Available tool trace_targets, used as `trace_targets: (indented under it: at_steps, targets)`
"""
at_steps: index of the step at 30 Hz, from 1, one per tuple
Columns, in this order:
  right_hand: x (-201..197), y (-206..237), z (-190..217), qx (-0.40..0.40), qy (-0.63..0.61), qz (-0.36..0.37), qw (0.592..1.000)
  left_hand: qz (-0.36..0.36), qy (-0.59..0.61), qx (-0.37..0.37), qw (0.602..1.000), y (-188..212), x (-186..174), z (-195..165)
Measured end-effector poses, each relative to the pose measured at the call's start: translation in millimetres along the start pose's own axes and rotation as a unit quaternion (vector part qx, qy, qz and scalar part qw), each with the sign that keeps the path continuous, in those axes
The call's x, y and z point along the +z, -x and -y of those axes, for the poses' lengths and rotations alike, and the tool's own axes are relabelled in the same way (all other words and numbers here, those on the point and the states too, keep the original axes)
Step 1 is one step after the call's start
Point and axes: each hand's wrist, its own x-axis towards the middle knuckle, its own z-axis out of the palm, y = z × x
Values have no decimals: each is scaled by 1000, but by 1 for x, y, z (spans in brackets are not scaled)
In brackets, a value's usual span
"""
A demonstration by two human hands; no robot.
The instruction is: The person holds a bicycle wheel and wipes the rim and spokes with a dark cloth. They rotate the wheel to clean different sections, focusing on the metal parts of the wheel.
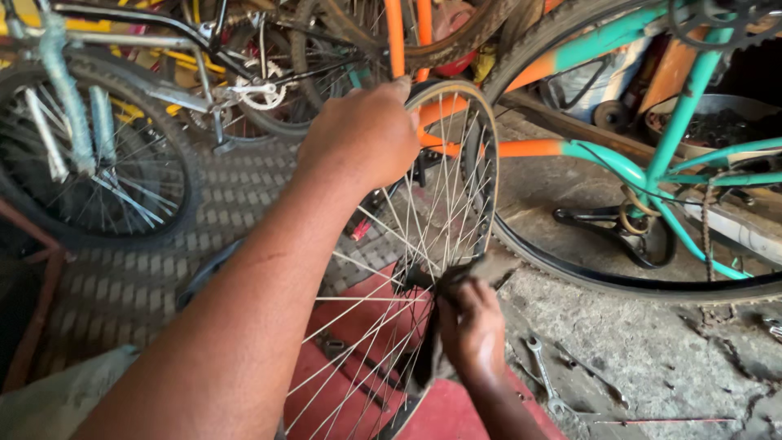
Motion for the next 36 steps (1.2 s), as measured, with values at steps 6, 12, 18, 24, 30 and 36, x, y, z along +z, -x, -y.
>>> trace_targets:
  at_steps: [6,12,18,24,30,36]
  targets:
    - [9,-21,-12,191,6,-7,982,-42,-17,86,995,-12,13,6]
    - [11,-34,-44,537,-361,24,762,-55,-7,127,990,-16,18,7]
    - [-8,-7,-39,519,-469,-85,710,-48,-15,132,990,-27,16,13]
    - [28,23,6,250,-221,-33,942,-22,-27,54,998,-33,18,1]
    - [41,55,15,246,-225,-23,943,29,-28,-32,999,-33,9,13]
    - [17,44,-16,243,-360,-66,899,-6,-54,2,999,-33,7,29]
